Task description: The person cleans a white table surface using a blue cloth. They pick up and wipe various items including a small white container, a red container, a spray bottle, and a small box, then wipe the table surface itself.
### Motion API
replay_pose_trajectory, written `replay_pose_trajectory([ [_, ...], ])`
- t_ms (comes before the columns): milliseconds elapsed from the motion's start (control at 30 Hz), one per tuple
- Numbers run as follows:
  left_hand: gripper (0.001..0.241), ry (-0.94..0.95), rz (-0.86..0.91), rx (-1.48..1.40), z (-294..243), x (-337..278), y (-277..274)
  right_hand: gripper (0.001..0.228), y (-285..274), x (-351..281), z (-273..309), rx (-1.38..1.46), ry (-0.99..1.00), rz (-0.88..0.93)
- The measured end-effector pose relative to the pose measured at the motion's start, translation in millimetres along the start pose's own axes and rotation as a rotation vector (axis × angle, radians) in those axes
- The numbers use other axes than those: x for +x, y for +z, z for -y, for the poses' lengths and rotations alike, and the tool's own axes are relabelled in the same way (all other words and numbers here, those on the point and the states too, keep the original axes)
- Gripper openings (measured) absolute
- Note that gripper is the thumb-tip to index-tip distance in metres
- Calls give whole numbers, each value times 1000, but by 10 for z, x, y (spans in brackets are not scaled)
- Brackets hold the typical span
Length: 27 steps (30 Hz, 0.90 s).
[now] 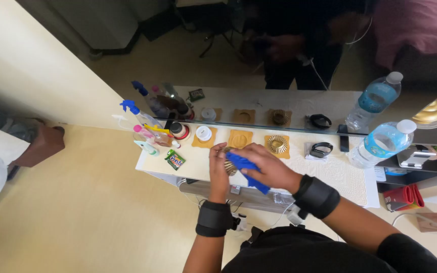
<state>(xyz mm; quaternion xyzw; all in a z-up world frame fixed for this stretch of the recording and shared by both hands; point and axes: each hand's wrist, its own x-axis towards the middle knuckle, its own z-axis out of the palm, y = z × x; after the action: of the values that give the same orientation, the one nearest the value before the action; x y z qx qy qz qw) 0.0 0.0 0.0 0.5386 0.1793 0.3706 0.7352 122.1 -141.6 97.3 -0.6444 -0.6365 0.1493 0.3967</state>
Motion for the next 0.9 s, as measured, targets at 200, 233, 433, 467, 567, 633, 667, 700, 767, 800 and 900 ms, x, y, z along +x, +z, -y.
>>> replay_pose_trajectory([
  [200,33,-24,-28,-135,-104,-139,-92,52,221,32,-75,32,58,-165],
  [233,33,-24,-32,-133,-105,-168,-100,52,253,4,-92,35,57,-162],
  [433,33,-35,12,-105,-272,-253,-44,51,244,-151,-113,-82,-70,-134],
  [467,32,-63,23,-109,-266,-253,-39,54,204,-166,-147,-137,-27,-146],
  [567,34,-28,49,-59,-218,-288,-5,57,113,-259,-261,-164,107,-201],
  [633,38,38,66,-6,-144,-285,15,56,67,-315,-262,-136,199,-244],
  [667,42,25,45,81,-91,-272,23,58,47,-340,-221,-110,217,-213],
  [700,47,12,26,168,-43,-263,37,59,24,-369,-173,-84,235,-182],
  [767,47,-53,10,164,165,-223,19,60,40,-411,-62,-58,176,-167],
  [800,47,-116,-13,161,269,-201,7,62,52,-428,-8,-30,113,-146],
  [900,41,33,48,180,331,-210,22,62,87,-499,-119,-85,104,-144],
])
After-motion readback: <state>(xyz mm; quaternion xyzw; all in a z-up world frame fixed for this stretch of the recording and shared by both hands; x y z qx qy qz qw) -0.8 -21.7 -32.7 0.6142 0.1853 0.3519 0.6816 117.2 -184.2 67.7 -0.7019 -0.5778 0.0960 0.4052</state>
